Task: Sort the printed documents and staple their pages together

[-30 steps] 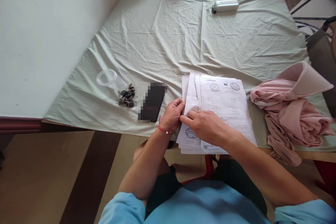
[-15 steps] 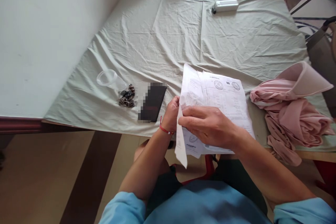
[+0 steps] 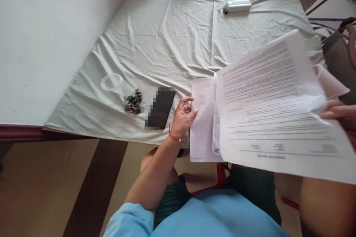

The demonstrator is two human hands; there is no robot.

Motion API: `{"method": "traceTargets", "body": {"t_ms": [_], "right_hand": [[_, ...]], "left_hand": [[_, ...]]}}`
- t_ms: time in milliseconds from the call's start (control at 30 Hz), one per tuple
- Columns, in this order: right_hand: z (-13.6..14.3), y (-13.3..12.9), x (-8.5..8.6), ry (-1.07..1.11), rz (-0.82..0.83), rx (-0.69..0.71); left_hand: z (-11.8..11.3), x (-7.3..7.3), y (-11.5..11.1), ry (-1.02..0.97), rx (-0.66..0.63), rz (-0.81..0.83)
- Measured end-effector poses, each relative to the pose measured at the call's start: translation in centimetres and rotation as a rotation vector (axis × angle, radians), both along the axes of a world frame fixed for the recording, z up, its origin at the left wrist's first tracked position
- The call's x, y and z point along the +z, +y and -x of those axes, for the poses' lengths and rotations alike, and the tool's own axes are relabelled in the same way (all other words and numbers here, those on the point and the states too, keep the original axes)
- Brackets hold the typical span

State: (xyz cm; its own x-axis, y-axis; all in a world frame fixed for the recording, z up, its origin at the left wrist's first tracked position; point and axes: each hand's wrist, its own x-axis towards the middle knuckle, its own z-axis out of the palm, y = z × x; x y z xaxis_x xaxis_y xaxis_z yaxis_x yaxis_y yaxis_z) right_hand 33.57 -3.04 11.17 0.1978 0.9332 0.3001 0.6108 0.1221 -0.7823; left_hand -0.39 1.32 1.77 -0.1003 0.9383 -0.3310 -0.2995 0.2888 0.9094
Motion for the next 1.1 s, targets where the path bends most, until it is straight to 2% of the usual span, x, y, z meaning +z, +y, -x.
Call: {"method": "traceTargets", "body": {"t_ms": [33, 100, 167, 233, 300, 367, 467, 600, 700, 800, 967, 1033, 1100], "right_hand": [[-0.6, -0.2, -0.7, 0.042, -0.022, -0.003], [-1.5, -0.4, -2.5, 0.174, 0.057, 0.027], [-2.0, -0.5, -4.2, 0.274, 0.257, 0.127], [-2.2, -0.4, -5.7, 0.455, 0.416, 0.157], [-1.9, 0.0, -6.7, 0.627, 0.506, 0.121], [-1.1, 0.5, -7.4, 0.651, 0.512, 0.026], [0.1, 1.3, -7.9, 0.526, 0.468, -0.109], [0.5, 1.5, -8.2, 0.381, 0.434, -0.221], [0.1, 1.1, -8.2, 0.141, 0.368, -0.300], [-0.3, 0.7, -8.3, -0.131, 0.360, -0.283], [0.4, 0.4, -8.8, -0.408, 0.371, -0.242], [0.9, 0.6, -8.8, -0.466, 0.385, -0.249], [1.3, 1.1, -8.6, -0.435, 0.427, -0.236]], "left_hand": [[0.0, -0.1, 0.0, 0.016, -0.002, -0.011], [-0.1, -0.2, 0.1, 0.045, 0.004, -0.022], [-0.3, -0.3, 0.2, 0.068, 0.011, -0.017], [-0.3, -0.3, 0.2, 0.090, 0.017, -0.012], [-0.4, -0.3, 0.2, 0.100, 0.023, -0.011], [-0.4, -0.3, 0.3, 0.099, 0.026, -0.004], [-0.5, -0.3, 0.3, 0.100, 0.021, -0.004], [-0.5, -0.5, 0.4, 0.097, 0.028, -0.025], [-0.4, -0.5, 0.3, 0.093, 0.039, -0.025], [-0.3, -0.5, 0.2, 0.093, 0.043, -0.024], [-0.2, -0.6, 0.1, 0.100, 0.032, -0.024], [-0.2, -0.6, 0.1, 0.112, 0.024, -0.030], [-0.4, -0.6, 0.0, 0.127, 0.013, -0.033]]}}
